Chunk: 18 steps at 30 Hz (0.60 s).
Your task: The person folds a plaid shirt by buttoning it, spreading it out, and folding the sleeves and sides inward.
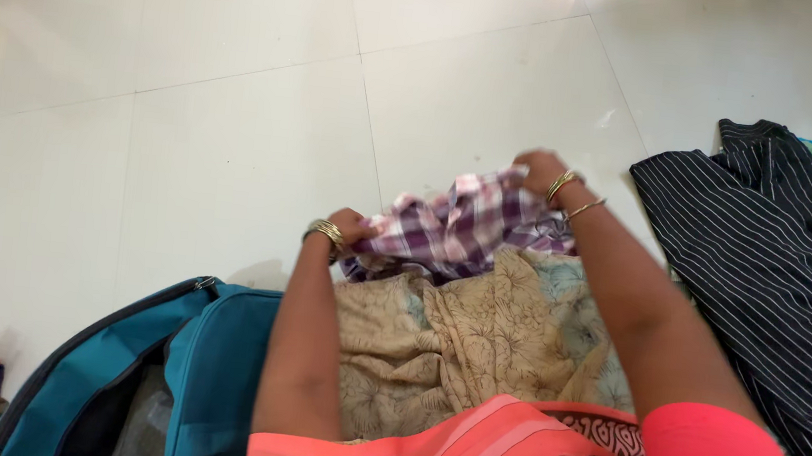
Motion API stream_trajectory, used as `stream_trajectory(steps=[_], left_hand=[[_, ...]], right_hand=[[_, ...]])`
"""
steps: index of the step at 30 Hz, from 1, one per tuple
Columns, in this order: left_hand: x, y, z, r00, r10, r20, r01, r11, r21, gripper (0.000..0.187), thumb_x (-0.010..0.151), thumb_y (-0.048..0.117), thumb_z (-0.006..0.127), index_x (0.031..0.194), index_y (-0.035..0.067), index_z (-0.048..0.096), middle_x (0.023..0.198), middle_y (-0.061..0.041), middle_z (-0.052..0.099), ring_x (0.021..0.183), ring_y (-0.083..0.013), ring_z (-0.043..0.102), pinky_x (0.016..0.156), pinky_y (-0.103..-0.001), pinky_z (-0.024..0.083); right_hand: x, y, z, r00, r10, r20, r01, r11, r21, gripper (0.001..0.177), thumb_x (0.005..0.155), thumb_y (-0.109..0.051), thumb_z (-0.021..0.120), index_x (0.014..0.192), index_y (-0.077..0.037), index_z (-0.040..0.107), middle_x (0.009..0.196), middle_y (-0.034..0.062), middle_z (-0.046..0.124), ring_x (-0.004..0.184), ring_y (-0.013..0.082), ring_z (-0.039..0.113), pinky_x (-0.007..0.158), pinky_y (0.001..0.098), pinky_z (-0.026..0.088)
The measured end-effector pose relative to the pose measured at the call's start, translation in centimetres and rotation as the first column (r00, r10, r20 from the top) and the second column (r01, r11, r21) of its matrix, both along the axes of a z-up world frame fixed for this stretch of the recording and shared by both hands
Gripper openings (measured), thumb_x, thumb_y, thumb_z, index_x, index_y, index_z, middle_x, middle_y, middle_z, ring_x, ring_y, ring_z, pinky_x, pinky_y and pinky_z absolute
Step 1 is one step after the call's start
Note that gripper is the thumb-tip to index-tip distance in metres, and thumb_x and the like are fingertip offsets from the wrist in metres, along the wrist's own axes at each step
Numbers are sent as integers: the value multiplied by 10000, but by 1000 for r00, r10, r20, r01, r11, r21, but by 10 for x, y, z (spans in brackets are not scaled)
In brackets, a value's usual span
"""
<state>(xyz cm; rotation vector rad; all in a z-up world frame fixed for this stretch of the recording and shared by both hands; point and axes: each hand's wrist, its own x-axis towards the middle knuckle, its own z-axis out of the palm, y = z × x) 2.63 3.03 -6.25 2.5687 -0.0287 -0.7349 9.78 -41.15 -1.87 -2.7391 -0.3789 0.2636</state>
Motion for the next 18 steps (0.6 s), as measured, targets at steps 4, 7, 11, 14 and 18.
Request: stream_trajectory(steps=[4, 7, 11, 14, 18], left_hand=[[-2, 18, 77, 960, 256, 114, -233, 955, -182, 318, 922, 384, 673, 1034, 109, 788, 986, -115, 797, 881, -250, 728, 805, -404, 576], [11, 38, 155, 779, 323, 537, -132, 922, -364, 286, 970, 338, 647, 1031, 88, 770, 963, -121, 785, 865, -249, 748, 821, -400, 583], [20, 48, 276, 336, 253, 907, -66, 967, -246, 297, 1027, 369, 698, 1028, 79, 764, 834, -116, 734, 751, -282, 693, 711, -410, 553], [-5, 51, 349, 571, 351, 742, 364, 703, -612, 417, 1167, 457, 607, 999, 75, 585, 845, 43, 530, 792, -107, 451, 743, -294, 429], [-31, 40, 393, 841, 228, 491, 361, 440, -822, 431, 1127, 528, 623, 1003, 117, 591, 781, 85, 516, 727, -36, 420, 776, -233, 434]], right_hand=[[-1, 1, 116, 980, -76, 184, 37, 978, 205, 476, 904, -435, 775, 1210, -73, 727, 1203, 185, 722, 1103, 338, 690, 1004, 454, 506], [-13, 13, 217, 946, -210, 247, 142, 953, 266, 433, 982, -445, 731, 1248, -104, 703, 972, 203, 719, 884, 296, 713, 811, 440, 556], [-35, 20, 306, 833, -179, 523, -11, 941, 339, 342, 1070, -409, 703, 1183, -89, 738, 817, 211, 643, 758, 320, 610, 741, 466, 499], [-48, 18, 326, 792, -171, 586, -48, 940, 338, 334, 1064, -405, 703, 1175, -93, 738, 814, 203, 647, 752, 312, 613, 732, 458, 501], [-49, 13, 314, 778, -163, 606, -52, 945, 322, 324, 1055, -400, 704, 1166, -98, 738, 808, 193, 653, 744, 301, 617, 720, 447, 504]])
